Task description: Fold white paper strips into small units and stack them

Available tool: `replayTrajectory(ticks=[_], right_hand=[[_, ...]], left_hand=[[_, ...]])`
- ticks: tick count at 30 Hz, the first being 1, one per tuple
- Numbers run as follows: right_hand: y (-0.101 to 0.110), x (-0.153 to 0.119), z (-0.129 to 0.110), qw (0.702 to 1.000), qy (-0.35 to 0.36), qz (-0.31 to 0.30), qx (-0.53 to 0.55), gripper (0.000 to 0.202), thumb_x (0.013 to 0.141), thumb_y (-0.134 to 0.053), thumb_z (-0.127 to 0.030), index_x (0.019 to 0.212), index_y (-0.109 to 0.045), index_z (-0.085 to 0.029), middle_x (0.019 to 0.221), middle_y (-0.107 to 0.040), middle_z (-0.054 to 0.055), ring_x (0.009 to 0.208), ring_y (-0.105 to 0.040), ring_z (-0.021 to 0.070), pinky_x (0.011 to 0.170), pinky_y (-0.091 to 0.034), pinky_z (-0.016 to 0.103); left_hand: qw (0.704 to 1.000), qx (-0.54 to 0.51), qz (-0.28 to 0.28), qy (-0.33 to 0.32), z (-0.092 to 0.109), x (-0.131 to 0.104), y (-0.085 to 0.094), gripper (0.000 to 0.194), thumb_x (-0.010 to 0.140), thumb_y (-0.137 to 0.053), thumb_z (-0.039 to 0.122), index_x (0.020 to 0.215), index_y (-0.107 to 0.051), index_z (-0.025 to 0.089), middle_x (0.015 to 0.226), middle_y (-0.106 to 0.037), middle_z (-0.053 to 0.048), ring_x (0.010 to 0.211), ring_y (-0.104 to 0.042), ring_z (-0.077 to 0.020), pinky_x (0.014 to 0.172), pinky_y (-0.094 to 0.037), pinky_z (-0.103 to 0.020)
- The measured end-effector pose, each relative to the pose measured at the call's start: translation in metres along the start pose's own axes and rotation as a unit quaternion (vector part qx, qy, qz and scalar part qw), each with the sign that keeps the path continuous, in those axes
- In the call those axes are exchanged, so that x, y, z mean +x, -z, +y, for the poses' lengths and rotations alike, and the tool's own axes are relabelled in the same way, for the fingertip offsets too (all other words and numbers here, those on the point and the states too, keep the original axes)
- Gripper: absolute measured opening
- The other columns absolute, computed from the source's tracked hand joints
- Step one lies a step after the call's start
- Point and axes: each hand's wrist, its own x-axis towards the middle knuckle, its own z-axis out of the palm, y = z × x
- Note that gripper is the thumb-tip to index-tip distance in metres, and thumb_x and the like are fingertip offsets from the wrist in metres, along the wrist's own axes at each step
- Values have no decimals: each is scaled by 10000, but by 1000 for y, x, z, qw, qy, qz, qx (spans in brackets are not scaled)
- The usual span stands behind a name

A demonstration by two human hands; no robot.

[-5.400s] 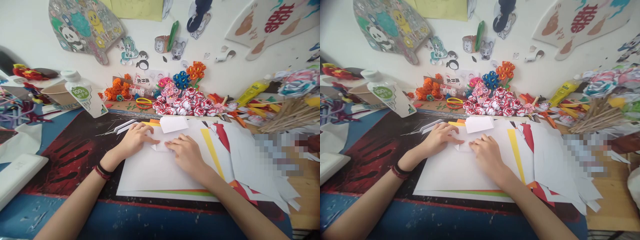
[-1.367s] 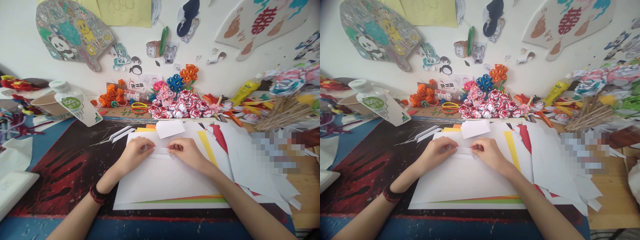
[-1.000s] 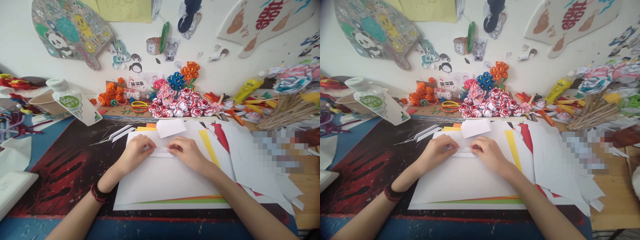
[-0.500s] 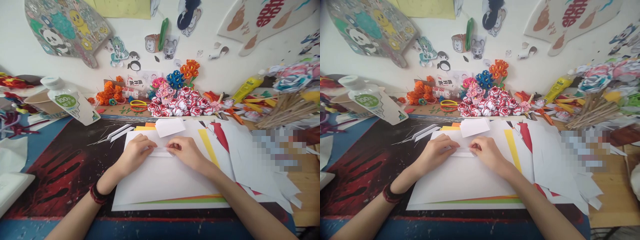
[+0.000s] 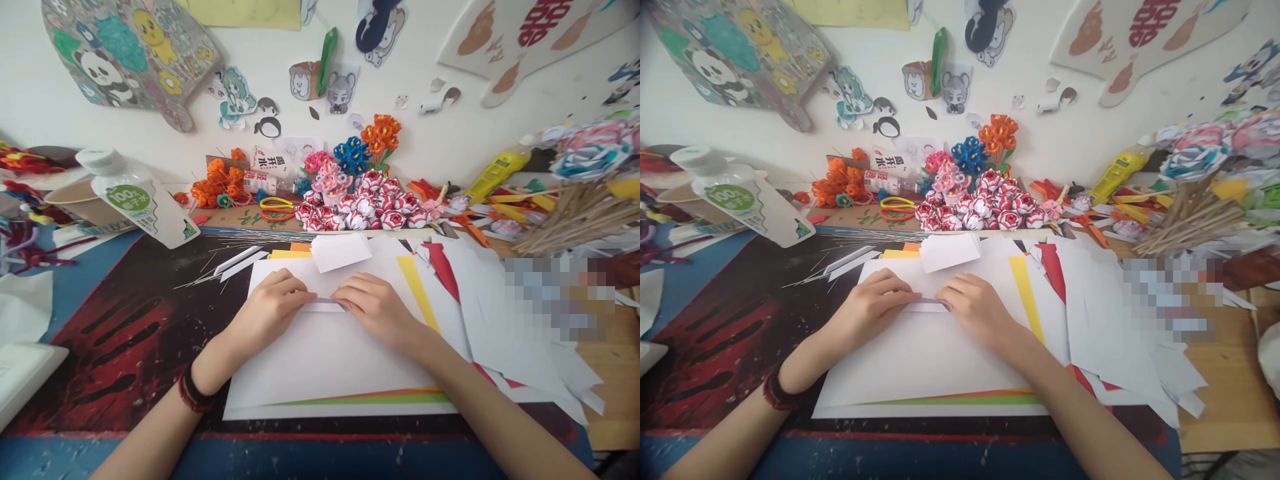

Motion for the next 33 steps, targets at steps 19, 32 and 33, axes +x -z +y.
replayTrajectory(ticks=[19,32,33], right_hand=[[10,-1,-13,993,55,-17,-107,196,931,-480,-147,998,-664,-151,893,-682,83,837,-558,203,701,-392,337],[0,0,-19,978,89,0,-189,190,941,-479,-131,934,-668,-146,761,-663,68,758,-530,189,629,-346,337],[-1,0,-19,979,87,0,-186,192,941,-478,-127,922,-668,-149,757,-660,68,756,-532,188,631,-348,337]], left_hand=[[989,138,-19,-52,13,-1,-1,251,966,-418,188,1095,-632,177,791,-608,-54,801,-511,-186,679,-382,-322],[977,189,-50,-87,18,0,1,242,975,-376,164,1060,-600,134,766,-589,-53,769,-503,-187,675,-402,-329],[977,188,-49,-87,18,0,1,244,976,-371,162,1060,-598,136,769,-591,-54,772,-505,-188,679,-403,-330]])
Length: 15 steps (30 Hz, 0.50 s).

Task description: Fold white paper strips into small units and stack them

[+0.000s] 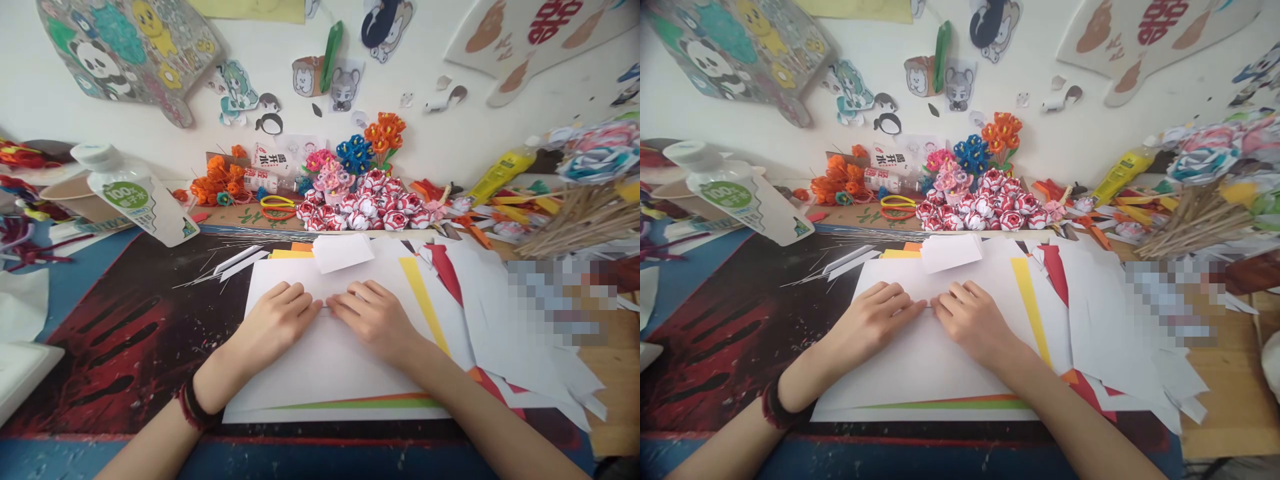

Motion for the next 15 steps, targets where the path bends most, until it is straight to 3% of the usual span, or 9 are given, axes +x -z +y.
replayTrajectory(ticks=[15], right_hand=[[-1,-1,-4,999,21,-9,-50,209,924,-492,-97,819,-669,-126,717,-638,59,738,-511,189,601,-336,344]], left_hand=[[999,-15,-21,20,0,0,2,242,977,-386,180,1062,-607,132,797,-594,-60,818,-497,-205,694,-387,-342]])
